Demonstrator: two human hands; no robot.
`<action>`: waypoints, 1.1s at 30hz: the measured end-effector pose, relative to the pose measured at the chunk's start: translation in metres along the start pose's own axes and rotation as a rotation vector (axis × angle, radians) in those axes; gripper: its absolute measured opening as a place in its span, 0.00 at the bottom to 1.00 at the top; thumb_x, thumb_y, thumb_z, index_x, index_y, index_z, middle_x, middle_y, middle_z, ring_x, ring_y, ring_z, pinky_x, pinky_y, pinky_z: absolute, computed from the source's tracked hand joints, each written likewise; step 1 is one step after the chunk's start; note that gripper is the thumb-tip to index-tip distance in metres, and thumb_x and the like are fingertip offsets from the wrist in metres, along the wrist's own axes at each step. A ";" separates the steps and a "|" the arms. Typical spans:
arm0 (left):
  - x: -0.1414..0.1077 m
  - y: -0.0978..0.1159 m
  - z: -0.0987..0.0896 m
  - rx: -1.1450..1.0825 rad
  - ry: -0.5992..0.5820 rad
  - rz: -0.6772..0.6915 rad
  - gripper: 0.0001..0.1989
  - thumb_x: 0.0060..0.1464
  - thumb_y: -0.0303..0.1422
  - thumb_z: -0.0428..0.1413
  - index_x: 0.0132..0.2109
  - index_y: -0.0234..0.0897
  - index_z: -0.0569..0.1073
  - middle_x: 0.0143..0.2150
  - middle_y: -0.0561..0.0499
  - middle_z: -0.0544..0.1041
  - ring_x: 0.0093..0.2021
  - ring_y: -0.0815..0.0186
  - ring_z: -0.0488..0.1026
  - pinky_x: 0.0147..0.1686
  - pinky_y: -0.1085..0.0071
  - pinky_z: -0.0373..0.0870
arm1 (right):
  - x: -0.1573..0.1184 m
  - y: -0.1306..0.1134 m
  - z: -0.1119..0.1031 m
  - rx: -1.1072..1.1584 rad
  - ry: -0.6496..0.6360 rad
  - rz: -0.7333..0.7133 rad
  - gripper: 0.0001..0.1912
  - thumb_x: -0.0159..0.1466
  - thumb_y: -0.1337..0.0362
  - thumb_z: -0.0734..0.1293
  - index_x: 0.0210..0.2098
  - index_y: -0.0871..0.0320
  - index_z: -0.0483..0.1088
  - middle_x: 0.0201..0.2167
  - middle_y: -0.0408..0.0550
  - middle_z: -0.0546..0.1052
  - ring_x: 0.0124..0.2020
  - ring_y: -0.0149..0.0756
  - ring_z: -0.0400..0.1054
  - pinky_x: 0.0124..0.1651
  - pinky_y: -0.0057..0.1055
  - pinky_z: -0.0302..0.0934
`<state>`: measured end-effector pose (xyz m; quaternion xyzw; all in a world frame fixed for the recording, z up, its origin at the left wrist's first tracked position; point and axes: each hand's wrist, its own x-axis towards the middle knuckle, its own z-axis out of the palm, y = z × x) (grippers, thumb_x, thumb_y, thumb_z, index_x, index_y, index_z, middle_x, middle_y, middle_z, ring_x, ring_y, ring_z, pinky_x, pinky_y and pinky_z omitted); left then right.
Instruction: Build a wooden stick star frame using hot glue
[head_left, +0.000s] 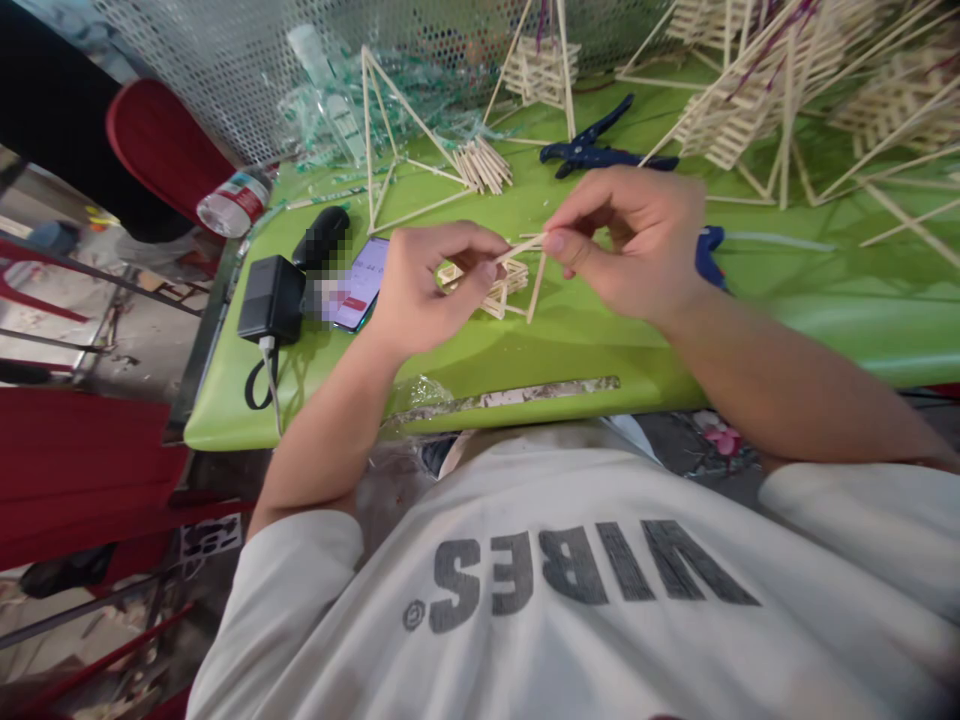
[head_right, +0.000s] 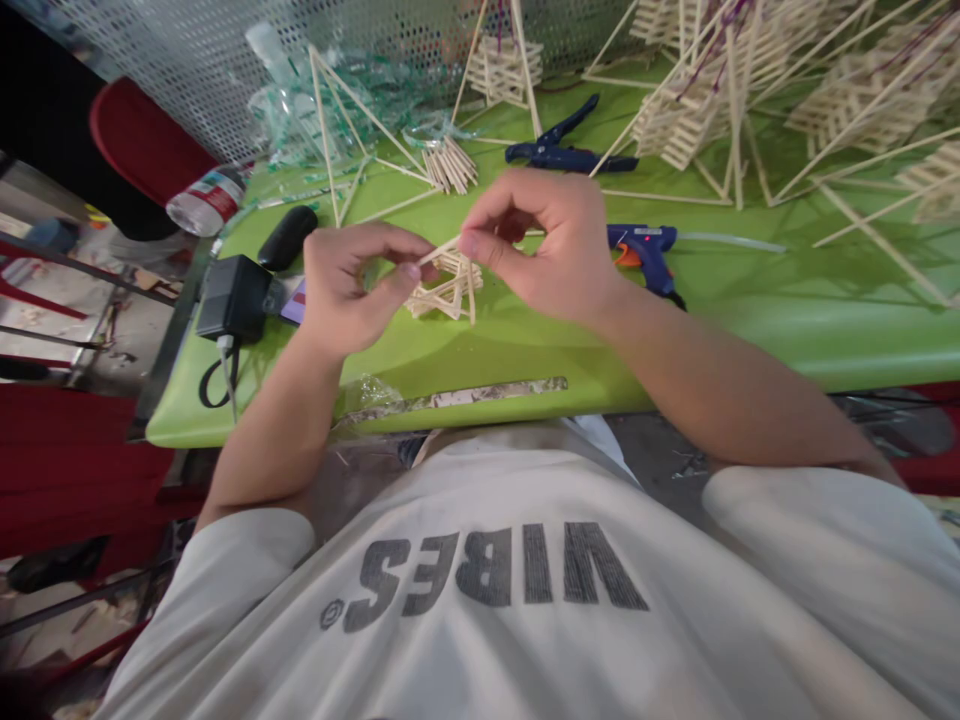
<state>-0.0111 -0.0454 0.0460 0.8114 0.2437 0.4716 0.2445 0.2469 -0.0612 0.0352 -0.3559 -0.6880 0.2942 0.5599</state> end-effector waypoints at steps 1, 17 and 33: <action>0.002 0.003 0.000 0.015 -0.041 0.009 0.12 0.72 0.44 0.67 0.42 0.42 0.86 0.35 0.48 0.87 0.33 0.64 0.82 0.34 0.66 0.81 | -0.001 -0.001 0.000 -0.023 -0.019 -0.025 0.15 0.67 0.40 0.85 0.39 0.39 0.86 0.37 0.46 0.84 0.38 0.47 0.78 0.50 0.53 0.82; 0.016 0.000 0.010 -0.148 -0.254 -0.207 0.20 0.59 0.48 0.80 0.32 0.42 0.83 0.26 0.51 0.79 0.26 0.64 0.77 0.23 0.67 0.72 | 0.011 0.008 0.007 0.202 -0.198 0.075 0.24 0.61 0.39 0.89 0.33 0.47 0.80 0.30 0.42 0.81 0.26 0.37 0.70 0.29 0.42 0.68; 0.014 0.001 0.009 -0.223 -0.240 -0.253 0.18 0.63 0.46 0.79 0.35 0.39 0.85 0.28 0.48 0.85 0.23 0.67 0.77 0.20 0.70 0.73 | 0.019 0.023 0.011 0.404 -0.271 0.281 0.34 0.49 0.34 0.92 0.30 0.51 0.77 0.26 0.41 0.77 0.23 0.31 0.65 0.27 0.37 0.63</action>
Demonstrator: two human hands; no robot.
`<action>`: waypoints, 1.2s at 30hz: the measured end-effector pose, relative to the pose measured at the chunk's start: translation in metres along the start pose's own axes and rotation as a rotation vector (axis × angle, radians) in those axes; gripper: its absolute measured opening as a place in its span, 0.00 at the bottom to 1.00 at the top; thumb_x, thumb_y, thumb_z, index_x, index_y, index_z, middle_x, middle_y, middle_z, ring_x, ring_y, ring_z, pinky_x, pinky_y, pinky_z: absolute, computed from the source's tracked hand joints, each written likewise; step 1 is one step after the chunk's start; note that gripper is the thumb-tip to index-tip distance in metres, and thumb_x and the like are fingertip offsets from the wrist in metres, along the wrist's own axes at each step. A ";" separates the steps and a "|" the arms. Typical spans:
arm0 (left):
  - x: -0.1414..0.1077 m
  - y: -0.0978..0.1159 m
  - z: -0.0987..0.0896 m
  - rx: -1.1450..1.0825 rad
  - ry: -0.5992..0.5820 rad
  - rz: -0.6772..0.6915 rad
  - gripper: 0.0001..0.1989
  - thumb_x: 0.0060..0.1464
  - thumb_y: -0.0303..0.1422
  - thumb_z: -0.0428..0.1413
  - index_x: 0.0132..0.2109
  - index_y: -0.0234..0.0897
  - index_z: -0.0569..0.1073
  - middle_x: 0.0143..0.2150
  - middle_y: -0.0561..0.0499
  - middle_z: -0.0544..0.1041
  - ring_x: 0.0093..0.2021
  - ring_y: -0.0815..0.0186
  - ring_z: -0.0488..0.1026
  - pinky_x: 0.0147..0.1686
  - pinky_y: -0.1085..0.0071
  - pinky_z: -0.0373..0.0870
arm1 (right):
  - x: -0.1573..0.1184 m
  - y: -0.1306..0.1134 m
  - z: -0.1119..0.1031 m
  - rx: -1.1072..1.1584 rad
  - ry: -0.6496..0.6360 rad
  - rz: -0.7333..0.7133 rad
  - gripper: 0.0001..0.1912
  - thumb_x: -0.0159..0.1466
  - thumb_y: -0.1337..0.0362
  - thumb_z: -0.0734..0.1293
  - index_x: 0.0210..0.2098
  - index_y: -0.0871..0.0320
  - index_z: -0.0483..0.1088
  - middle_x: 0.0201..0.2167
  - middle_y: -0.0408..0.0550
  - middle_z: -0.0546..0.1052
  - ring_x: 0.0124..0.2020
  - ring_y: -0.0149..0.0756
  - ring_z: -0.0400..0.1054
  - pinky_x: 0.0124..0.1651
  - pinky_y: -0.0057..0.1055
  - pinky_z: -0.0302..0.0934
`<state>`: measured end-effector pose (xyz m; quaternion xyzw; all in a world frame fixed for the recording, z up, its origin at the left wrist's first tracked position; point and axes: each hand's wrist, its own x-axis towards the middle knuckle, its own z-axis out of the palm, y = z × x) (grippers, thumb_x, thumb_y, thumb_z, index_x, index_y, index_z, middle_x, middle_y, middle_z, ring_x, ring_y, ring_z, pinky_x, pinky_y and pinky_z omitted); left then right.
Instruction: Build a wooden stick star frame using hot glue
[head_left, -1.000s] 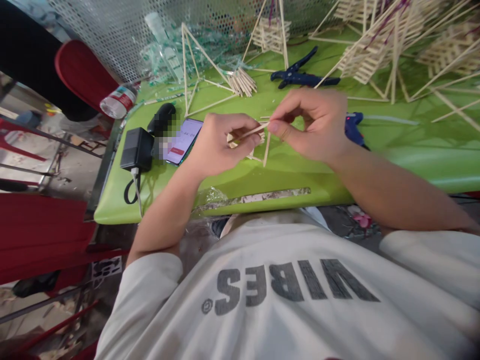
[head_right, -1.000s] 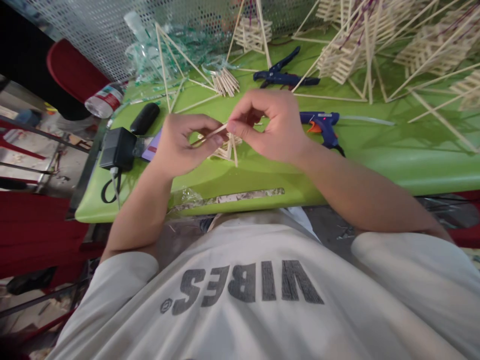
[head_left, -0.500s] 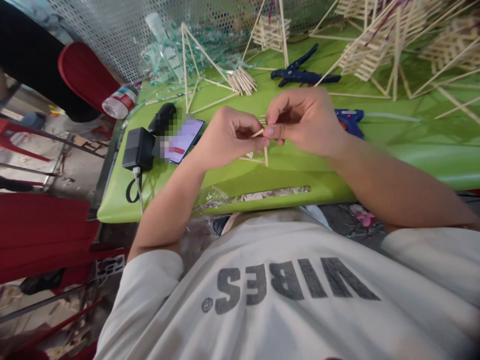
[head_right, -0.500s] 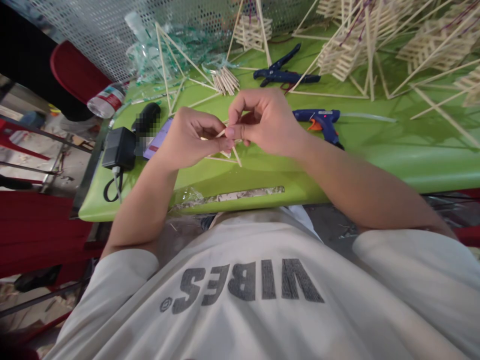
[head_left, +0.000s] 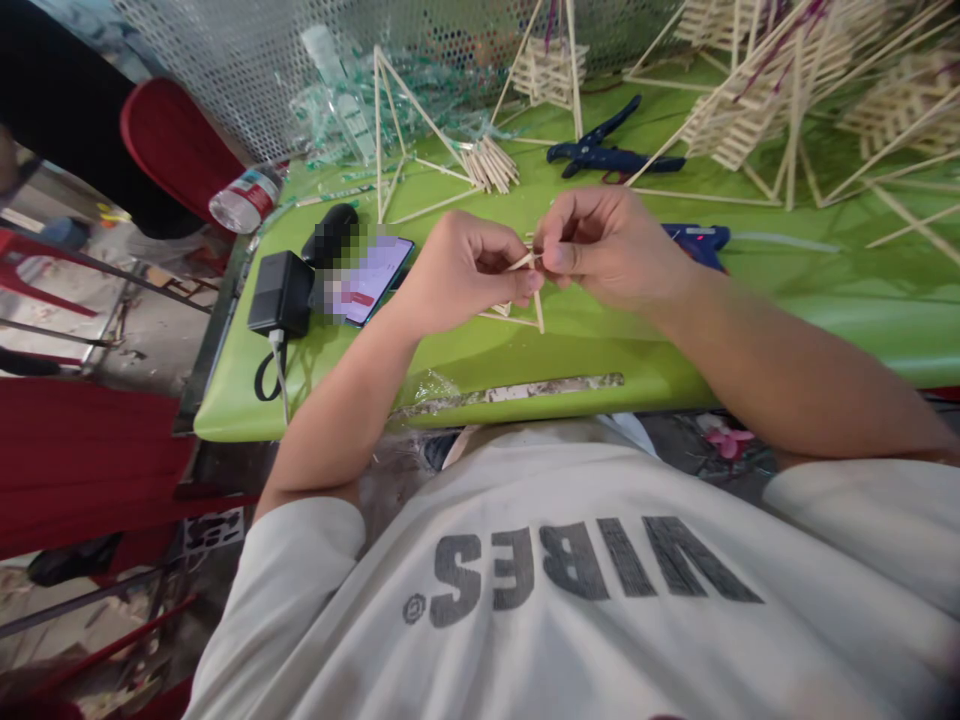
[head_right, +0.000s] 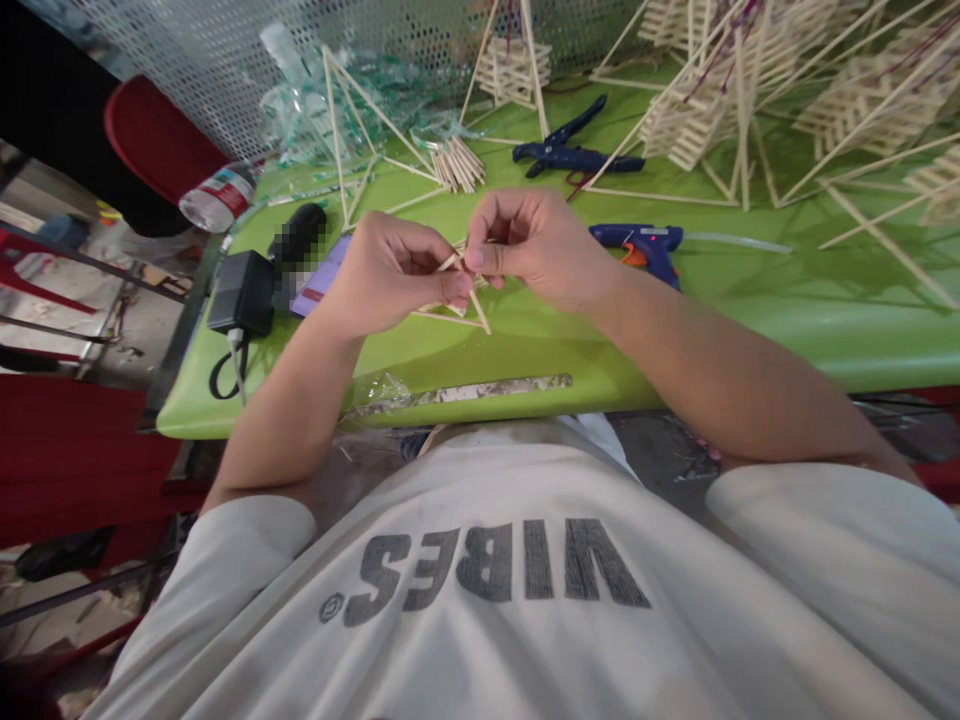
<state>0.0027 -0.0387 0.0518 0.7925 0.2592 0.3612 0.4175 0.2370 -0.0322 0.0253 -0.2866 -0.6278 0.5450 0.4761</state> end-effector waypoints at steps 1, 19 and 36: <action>0.000 -0.001 0.000 0.004 0.016 -0.003 0.19 0.63 0.46 0.79 0.35 0.39 0.85 0.29 0.47 0.85 0.24 0.67 0.78 0.20 0.70 0.74 | 0.000 0.001 -0.001 -0.019 -0.001 -0.025 0.33 0.50 0.34 0.91 0.31 0.50 0.78 0.26 0.41 0.78 0.23 0.31 0.65 0.27 0.37 0.62; 0.010 -0.022 -0.022 -0.292 0.591 -0.110 0.21 0.55 0.59 0.79 0.36 0.51 0.85 0.36 0.59 0.89 0.34 0.67 0.86 0.32 0.65 0.86 | -0.001 -0.012 -0.009 -0.100 0.156 -0.048 0.30 0.66 0.26 0.79 0.41 0.46 0.86 0.39 0.48 0.86 0.36 0.42 0.76 0.39 0.42 0.72; 0.009 -0.043 -0.012 -0.369 0.536 -0.098 0.24 0.58 0.62 0.78 0.43 0.52 0.82 0.40 0.59 0.90 0.43 0.63 0.86 0.47 0.56 0.89 | -0.009 -0.013 0.003 -0.201 0.126 -0.022 0.26 0.72 0.39 0.81 0.33 0.55 0.85 0.33 0.50 0.87 0.22 0.31 0.73 0.26 0.35 0.67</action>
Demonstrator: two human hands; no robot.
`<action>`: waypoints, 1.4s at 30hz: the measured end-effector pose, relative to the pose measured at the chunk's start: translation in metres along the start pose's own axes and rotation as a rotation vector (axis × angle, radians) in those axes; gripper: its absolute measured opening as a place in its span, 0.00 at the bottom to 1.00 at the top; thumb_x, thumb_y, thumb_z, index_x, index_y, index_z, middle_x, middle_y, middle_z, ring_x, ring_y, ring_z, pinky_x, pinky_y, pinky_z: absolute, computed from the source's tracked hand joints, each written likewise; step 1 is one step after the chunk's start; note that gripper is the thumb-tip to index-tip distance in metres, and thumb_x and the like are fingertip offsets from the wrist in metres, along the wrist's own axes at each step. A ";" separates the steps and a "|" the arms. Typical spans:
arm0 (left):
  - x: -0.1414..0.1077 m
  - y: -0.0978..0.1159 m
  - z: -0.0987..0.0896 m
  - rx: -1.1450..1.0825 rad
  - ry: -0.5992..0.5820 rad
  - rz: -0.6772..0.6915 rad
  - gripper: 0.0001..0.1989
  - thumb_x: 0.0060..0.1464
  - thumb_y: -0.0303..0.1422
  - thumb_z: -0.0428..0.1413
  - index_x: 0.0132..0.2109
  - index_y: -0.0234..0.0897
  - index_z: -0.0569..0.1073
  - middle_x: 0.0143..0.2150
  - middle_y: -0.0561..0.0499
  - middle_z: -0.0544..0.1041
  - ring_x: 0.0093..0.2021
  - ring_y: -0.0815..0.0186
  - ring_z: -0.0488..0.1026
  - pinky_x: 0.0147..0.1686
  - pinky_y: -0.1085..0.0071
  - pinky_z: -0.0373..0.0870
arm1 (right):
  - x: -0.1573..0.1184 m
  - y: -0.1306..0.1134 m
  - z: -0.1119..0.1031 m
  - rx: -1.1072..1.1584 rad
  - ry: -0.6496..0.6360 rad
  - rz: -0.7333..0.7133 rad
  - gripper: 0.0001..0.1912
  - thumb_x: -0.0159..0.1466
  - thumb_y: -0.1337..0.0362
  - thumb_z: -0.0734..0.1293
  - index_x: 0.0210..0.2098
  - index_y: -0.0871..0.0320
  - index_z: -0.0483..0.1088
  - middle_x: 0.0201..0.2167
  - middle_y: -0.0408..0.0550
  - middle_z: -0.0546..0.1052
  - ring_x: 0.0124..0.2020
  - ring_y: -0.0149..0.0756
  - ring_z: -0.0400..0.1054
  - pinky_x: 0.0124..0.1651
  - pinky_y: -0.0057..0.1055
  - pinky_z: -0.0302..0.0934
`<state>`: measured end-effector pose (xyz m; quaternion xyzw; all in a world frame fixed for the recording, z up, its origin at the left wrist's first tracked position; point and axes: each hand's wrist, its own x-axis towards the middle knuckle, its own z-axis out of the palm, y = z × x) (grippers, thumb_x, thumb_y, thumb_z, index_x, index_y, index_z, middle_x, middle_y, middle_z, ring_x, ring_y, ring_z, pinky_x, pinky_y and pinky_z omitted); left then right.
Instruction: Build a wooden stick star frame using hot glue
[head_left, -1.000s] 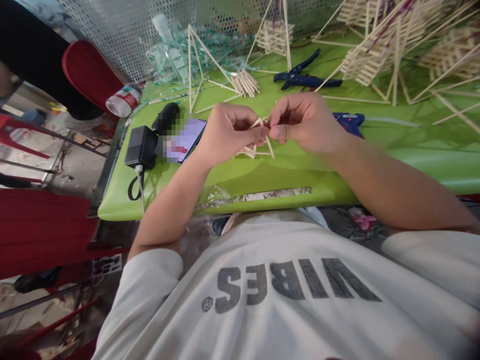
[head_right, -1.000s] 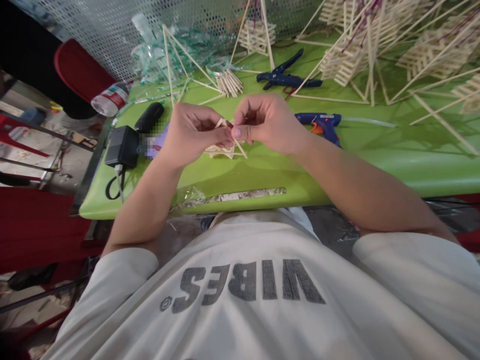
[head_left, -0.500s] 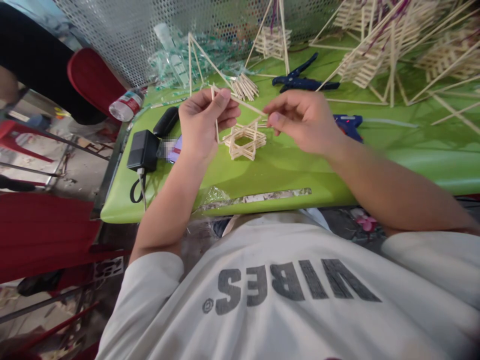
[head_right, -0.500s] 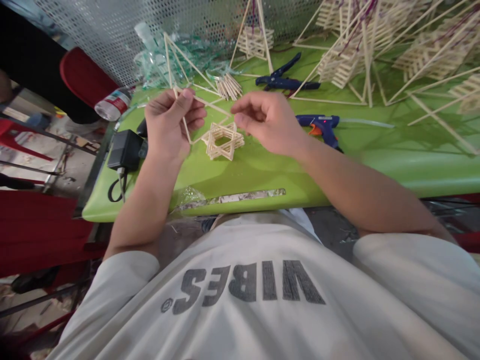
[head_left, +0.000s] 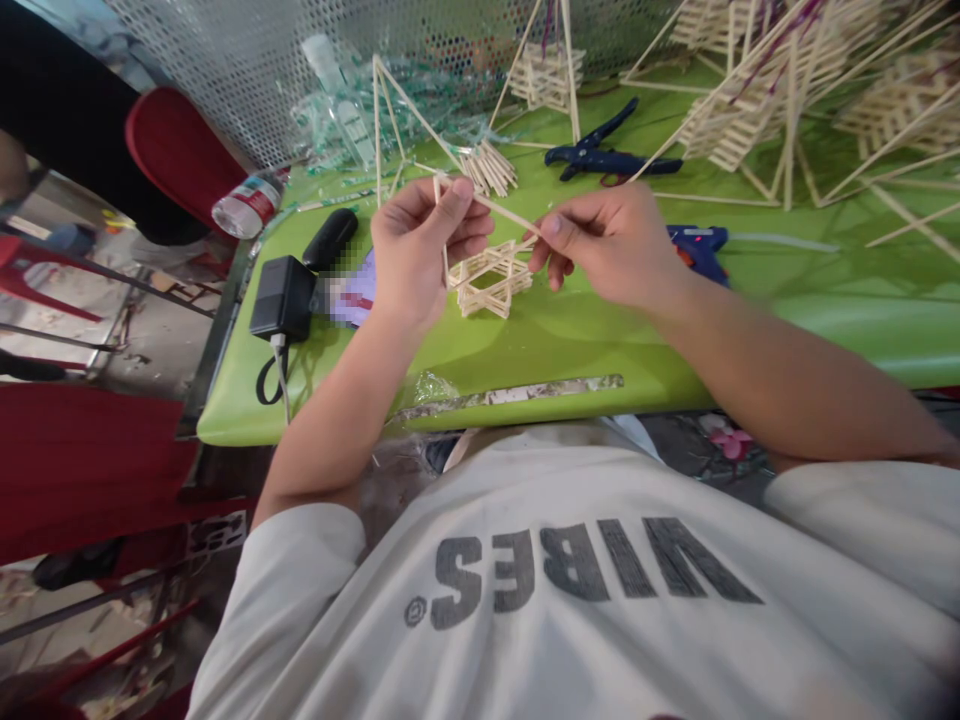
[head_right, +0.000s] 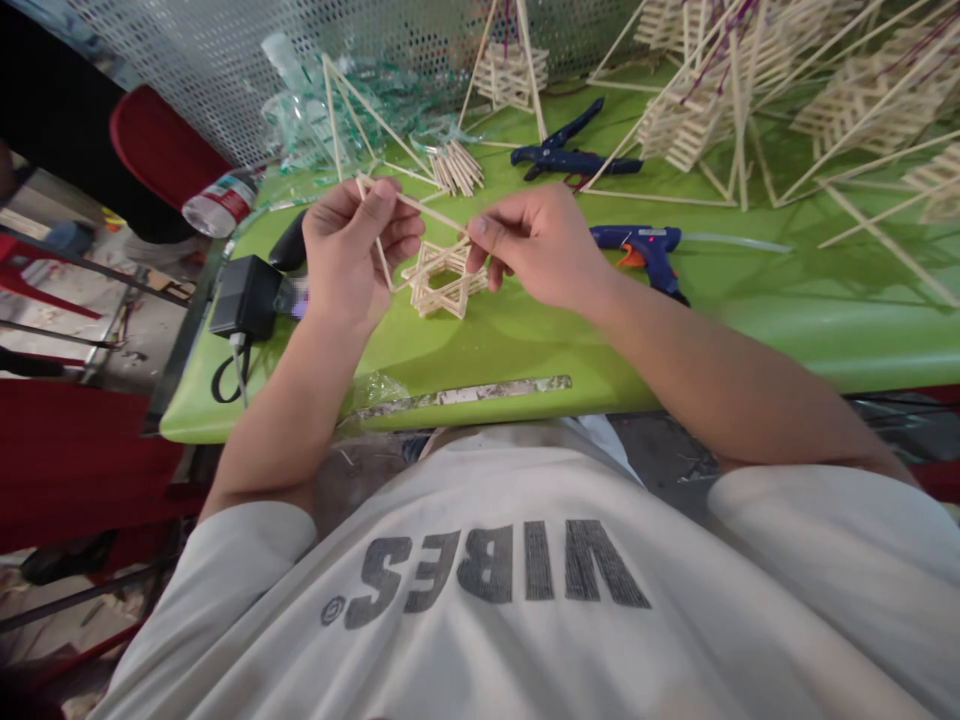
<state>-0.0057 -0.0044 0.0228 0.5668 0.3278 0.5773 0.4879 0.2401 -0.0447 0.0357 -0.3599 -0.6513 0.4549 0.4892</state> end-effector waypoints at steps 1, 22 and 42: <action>0.000 -0.001 -0.001 0.010 -0.017 0.004 0.23 0.61 0.61 0.76 0.44 0.52 0.81 0.42 0.59 0.90 0.44 0.63 0.87 0.49 0.55 0.89 | 0.000 -0.001 0.000 0.010 -0.002 0.005 0.26 0.71 0.39 0.82 0.33 0.55 0.85 0.32 0.50 0.87 0.22 0.31 0.73 0.27 0.34 0.68; -0.023 0.052 0.013 -0.289 -0.205 -0.293 0.31 0.81 0.61 0.47 0.57 0.44 0.85 0.60 0.49 0.90 0.65 0.56 0.87 0.65 0.58 0.88 | 0.005 0.010 -0.001 0.079 0.070 -0.023 0.24 0.69 0.39 0.84 0.33 0.52 0.84 0.29 0.44 0.84 0.24 0.30 0.74 0.29 0.31 0.73; -0.014 0.027 0.008 -0.142 -0.579 -0.327 0.51 0.33 0.66 0.84 0.60 0.46 0.83 0.57 0.40 0.89 0.70 0.36 0.85 0.73 0.39 0.84 | 0.005 0.011 0.003 0.217 0.147 -0.026 0.23 0.68 0.38 0.84 0.35 0.49 0.82 0.32 0.42 0.84 0.27 0.31 0.69 0.37 0.37 0.73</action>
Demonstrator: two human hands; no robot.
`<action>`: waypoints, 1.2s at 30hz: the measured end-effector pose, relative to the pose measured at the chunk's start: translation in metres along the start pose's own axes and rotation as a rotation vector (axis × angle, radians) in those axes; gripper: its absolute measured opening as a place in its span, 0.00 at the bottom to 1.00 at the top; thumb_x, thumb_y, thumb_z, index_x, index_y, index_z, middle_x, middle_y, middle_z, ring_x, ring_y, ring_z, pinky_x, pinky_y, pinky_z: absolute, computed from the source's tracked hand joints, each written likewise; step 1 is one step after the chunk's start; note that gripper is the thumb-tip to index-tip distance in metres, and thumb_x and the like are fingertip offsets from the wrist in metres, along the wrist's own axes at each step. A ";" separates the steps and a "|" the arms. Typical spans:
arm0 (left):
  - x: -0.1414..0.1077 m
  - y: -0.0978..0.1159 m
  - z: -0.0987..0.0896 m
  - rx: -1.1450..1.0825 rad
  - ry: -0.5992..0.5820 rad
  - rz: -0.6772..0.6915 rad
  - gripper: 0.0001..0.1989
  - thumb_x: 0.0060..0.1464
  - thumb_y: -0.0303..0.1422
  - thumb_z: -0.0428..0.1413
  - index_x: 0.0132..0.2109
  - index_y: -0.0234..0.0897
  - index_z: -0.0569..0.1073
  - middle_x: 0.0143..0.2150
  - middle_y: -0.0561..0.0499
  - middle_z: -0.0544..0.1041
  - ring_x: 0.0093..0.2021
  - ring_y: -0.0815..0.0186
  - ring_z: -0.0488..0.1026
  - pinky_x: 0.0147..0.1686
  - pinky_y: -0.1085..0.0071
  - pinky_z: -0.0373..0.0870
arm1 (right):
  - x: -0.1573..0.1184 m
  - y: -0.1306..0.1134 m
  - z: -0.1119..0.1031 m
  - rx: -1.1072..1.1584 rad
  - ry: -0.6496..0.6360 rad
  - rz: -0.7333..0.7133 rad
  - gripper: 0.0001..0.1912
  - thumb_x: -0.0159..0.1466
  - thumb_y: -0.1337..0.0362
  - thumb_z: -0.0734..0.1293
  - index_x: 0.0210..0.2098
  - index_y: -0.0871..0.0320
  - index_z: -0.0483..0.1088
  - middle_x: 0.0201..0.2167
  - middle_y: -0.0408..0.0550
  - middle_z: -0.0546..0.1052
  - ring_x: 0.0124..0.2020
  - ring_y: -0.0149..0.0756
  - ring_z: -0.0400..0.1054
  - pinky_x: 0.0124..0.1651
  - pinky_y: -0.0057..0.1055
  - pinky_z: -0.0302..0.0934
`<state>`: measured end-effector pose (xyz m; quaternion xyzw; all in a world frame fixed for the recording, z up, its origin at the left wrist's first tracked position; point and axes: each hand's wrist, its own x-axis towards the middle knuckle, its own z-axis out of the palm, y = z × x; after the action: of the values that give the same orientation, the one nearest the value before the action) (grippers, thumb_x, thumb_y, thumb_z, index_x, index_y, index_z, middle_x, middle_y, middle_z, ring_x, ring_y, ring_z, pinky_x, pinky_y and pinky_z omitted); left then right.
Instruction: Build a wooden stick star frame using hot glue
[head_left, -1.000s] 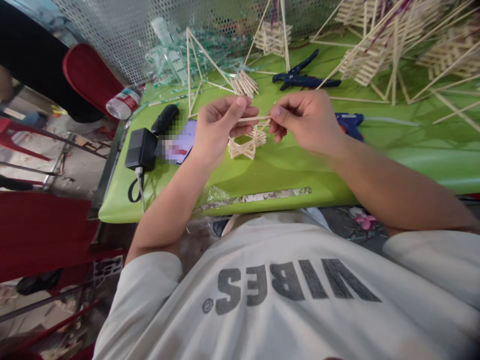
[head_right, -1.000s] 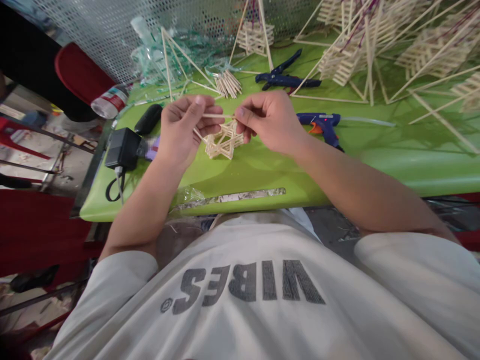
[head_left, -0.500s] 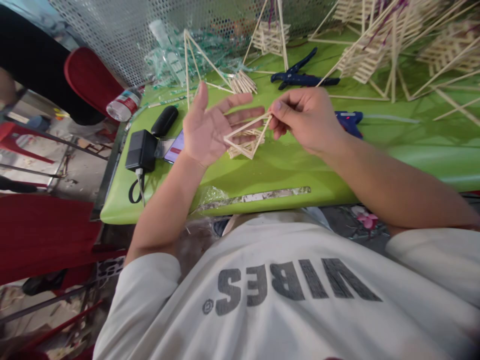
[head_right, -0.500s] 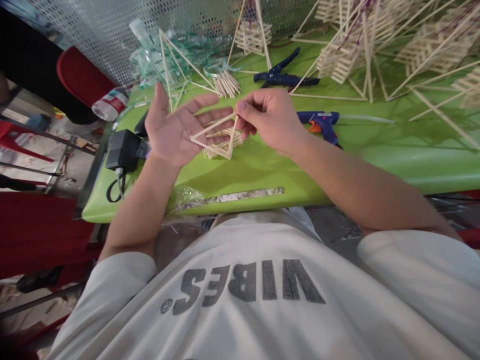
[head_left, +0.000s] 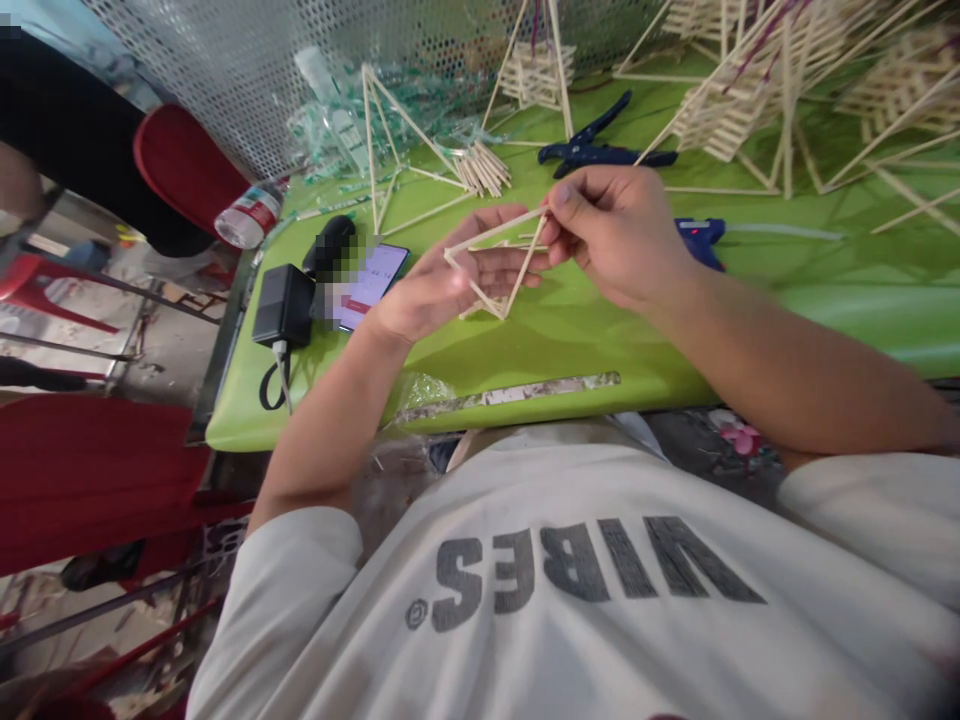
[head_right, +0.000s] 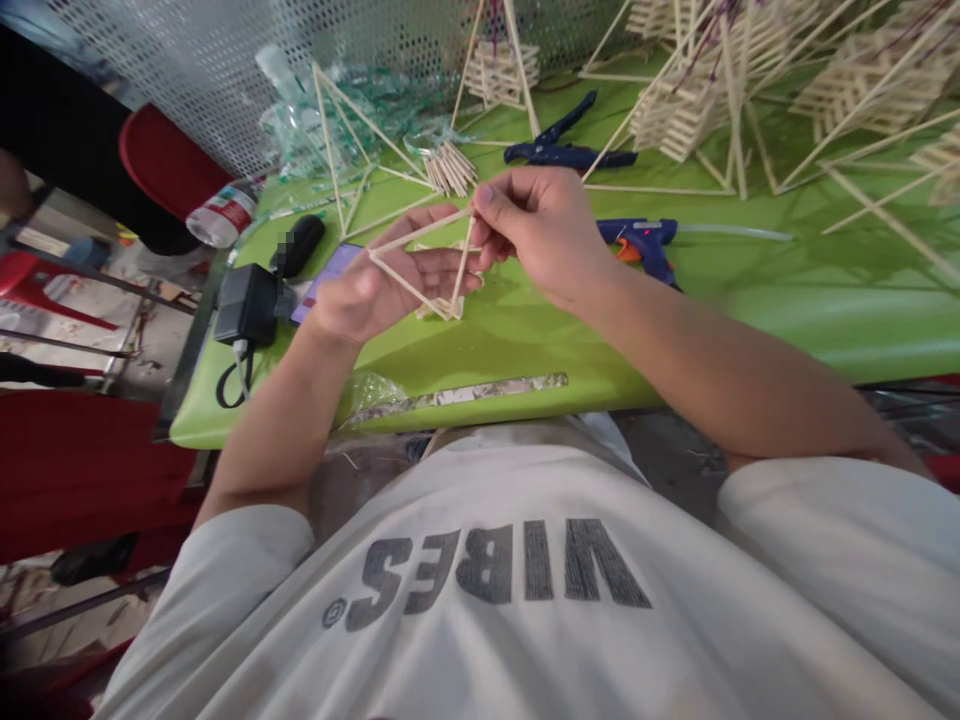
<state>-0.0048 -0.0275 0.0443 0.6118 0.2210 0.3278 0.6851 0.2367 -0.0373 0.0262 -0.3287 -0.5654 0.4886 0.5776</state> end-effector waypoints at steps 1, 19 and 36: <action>0.001 -0.002 0.002 0.041 0.013 0.027 0.49 0.32 0.63 0.86 0.59 0.47 0.84 0.56 0.41 0.90 0.68 0.38 0.86 0.70 0.42 0.86 | 0.000 0.000 0.001 0.009 0.010 0.007 0.23 0.68 0.38 0.84 0.35 0.49 0.82 0.32 0.41 0.84 0.27 0.31 0.69 0.38 0.37 0.73; 0.010 -0.036 0.006 0.280 0.347 0.238 0.18 0.55 0.46 0.82 0.41 0.43 0.86 0.38 0.50 0.89 0.38 0.62 0.88 0.40 0.65 0.88 | -0.005 0.001 0.006 -0.023 0.008 0.028 0.25 0.67 0.35 0.84 0.36 0.50 0.83 0.31 0.42 0.83 0.25 0.33 0.68 0.34 0.39 0.69; 0.009 -0.031 0.003 0.262 0.381 0.257 0.13 0.59 0.40 0.80 0.39 0.42 0.85 0.35 0.51 0.87 0.38 0.60 0.89 0.41 0.64 0.88 | -0.012 -0.005 0.008 -0.061 0.064 -0.049 0.17 0.74 0.42 0.80 0.40 0.47 0.87 0.34 0.46 0.85 0.29 0.37 0.76 0.37 0.39 0.77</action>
<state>0.0089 -0.0240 0.0151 0.6457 0.3072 0.4899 0.4987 0.2313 -0.0517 0.0282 -0.3475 -0.5690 0.4461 0.5970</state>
